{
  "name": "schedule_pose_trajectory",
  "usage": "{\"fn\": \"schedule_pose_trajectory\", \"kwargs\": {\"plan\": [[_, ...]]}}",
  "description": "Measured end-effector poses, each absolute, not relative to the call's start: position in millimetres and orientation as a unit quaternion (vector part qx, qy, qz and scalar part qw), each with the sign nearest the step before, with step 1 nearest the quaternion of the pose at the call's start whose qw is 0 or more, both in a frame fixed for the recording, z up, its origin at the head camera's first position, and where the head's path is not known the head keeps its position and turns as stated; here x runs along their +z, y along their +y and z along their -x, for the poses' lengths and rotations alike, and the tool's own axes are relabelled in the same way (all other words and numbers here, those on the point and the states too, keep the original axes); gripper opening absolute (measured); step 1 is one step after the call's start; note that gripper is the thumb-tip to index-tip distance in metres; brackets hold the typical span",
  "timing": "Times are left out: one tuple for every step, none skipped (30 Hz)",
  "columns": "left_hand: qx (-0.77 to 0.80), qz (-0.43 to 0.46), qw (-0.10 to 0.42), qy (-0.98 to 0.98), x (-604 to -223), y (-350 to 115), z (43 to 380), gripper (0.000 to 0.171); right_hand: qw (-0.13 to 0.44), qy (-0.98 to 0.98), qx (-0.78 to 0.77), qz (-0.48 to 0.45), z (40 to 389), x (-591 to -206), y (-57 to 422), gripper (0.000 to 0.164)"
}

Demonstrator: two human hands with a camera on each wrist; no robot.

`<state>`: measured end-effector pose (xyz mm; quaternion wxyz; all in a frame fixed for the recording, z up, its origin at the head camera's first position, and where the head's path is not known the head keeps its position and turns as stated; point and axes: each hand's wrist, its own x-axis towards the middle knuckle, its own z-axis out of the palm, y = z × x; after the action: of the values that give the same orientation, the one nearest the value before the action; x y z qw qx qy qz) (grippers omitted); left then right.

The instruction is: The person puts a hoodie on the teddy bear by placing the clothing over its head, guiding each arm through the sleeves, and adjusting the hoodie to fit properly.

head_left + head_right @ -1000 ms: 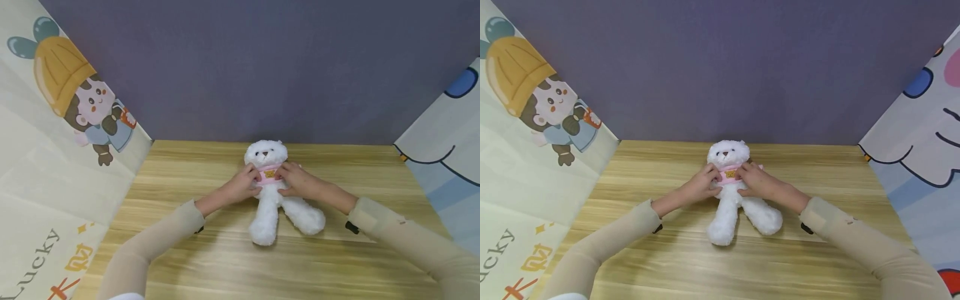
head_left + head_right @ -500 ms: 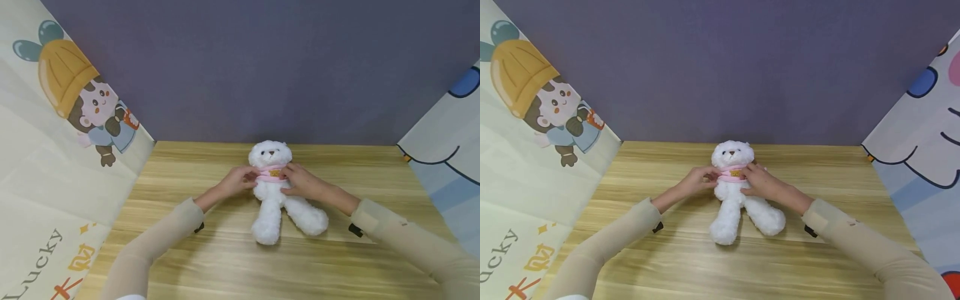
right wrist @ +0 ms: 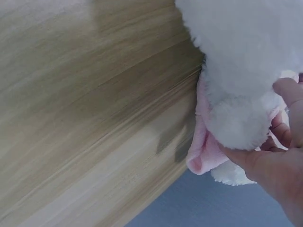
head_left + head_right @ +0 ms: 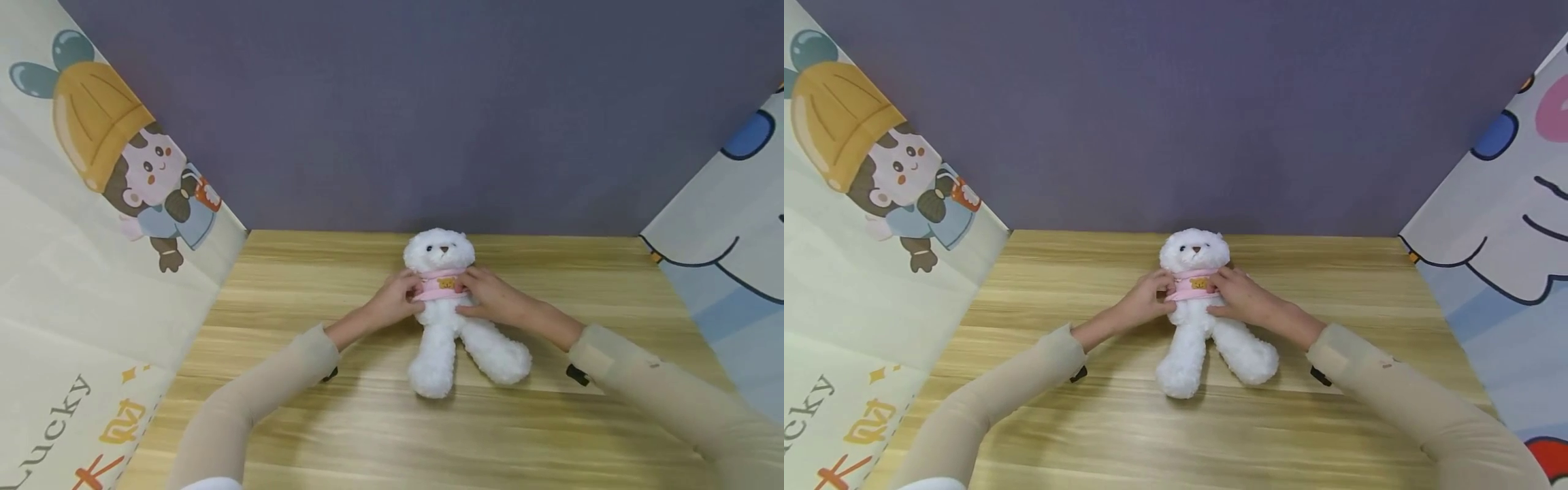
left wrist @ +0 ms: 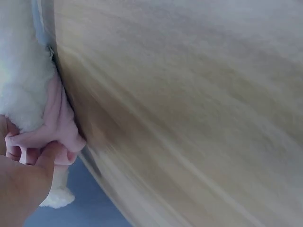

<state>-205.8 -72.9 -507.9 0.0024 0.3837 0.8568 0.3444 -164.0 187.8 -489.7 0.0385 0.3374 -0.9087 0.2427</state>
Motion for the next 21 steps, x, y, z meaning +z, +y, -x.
{"fn": "schedule_pose_trajectory", "kwargs": {"plan": [[0.348, -0.378, 0.005, 0.858, -506.9, -73.9, 204.1, 0.016, 0.036, -0.911, 0.243, -0.332, 163.8, -489.9, 187.8, 0.029], [0.349, -0.375, 0.004, 0.859, -506.0, -75.0, 202.4, 0.013, 0.036, -0.912, 0.243, -0.327, 163.4, -490.3, 187.8, 0.029], [0.35, -0.374, 0.004, 0.859, -505.0, -76.1, 200.6, 0.011, 0.036, -0.914, 0.242, -0.323, 162.9, -490.7, 187.6, 0.029], [0.346, -0.377, 0.0, 0.86, -503.8, -77.2, 198.5, 0.01, 0.038, -0.915, 0.241, -0.32, 162.4, -491.4, 187.4, 0.029], [0.34, -0.382, -0.005, 0.859, -502.1, -78.2, 196.3, 0.009, 0.041, -0.916, 0.241, -0.317, 161.8, -492.0, 187.2, 0.03], [0.33, -0.389, -0.012, 0.86, -500.4, -79.4, 193.9, 0.01, 0.045, -0.917, 0.24, -0.315, 161.2, -492.8, 186.9, 0.029], [0.317, -0.397, -0.019, 0.861, -498.5, -80.5, 191.6, 0.011, 0.05, -0.917, 0.24, -0.314, 160.5, -493.3, 186.4, 0.029], [0.3, -0.404, -0.027, 0.863, -497.0, -81.6, 189.6, 0.013, 0.056, -0.917, 0.241, -0.314, 159.9, -493.8, 185.9, 0.029], [0.289, -0.41, -0.03, 0.864, -494.6, -82.6, 187.1, 0.015, 0.062, -0.915, 0.242, -0.316, 159.5, -494.3, 185.4, 0.029], [0.28, -0.414, -0.031, 0.866, -492.1, -83.5, 184.9, 0.016, 0.069, -0.914, 0.243, -0.317, 159.1, -494.8, 184.9, 0.029], [0.273, -0.414, -0.028, 0.868, -489.7, -84.1, 183.0, 0.019, 0.074, -0.913, 0.245, -0.318, 158.6, -495.2, 184.3, 0.029], [0.265, -0.414, -0.025, 0.871, -487.5, -84.4, 181.6, 0.022, 0.08, -0.912, 0.244, -0.32, 158.1, -495.8, 183.9, 0.028], [0.26, -0.413, -0.019, 0.873, -485.5, -84.0, 180.7, 0.026, 0.087, -0.911, 0.244, -0.321, 157.7, -496.0, 183.4, 0.028], [0.256, -0.41, -0.014, 0.875, -483.9, -83.2, 180.4, 0.03, 0.095, -0.91, 0.244, -0.322, 157.2, -496.5, 183.0, 0.027], [0.253, -0.408, -0.01, 0.877, -482.8, -81.8, 180.5, 0.032, 0.103, -0.909, 0.245, -0.323, 156.8, -496.7, 182.5, 0.027], [0.244, -0.408, -0.01, 0.88, -482.7, -80.0, 181.1, 0.033, 0.109, -0.908, 0.243, -0.322, 156.2, -497.3, 181.9, 0.028], [0.229, -0.411, -0.015, 0.882, -483.4, -78.0, 181.9, 0.032, 0.116, -0.907, 0.244, -0.323, 155.7, -498.0, 181.2, 0.028], [0.214, -0.42, -0.025, 0.882, -484.6, -75.7, 182.8, 0.027, 0.123, -0.906, 0.244, -0.324, 155.3, -498.6, 180.2, 0.029], [0.195, -0.429, -0.036, 0.881, -486.1, -73.6, 183.4, 0.022, 0.13, -0.904, 0.245, -0.326, 154.9, -499.3, 179.1, 0.029], [0.177, -0.439, -0.051, 0.88, -488.0, -71.7, 183.9, 0.02, 0.136, -0.902, 0.247, -0.327, 154.5, -500.0, 178.0, 0.029], [0.162, -0.448, -0.067, 0.877, -489.7, -70.3, 183.9, 0.019, 0.14, -0.901, 0.248, -0.328, 154.2, -500.9, 177.1, 0.029]]}}
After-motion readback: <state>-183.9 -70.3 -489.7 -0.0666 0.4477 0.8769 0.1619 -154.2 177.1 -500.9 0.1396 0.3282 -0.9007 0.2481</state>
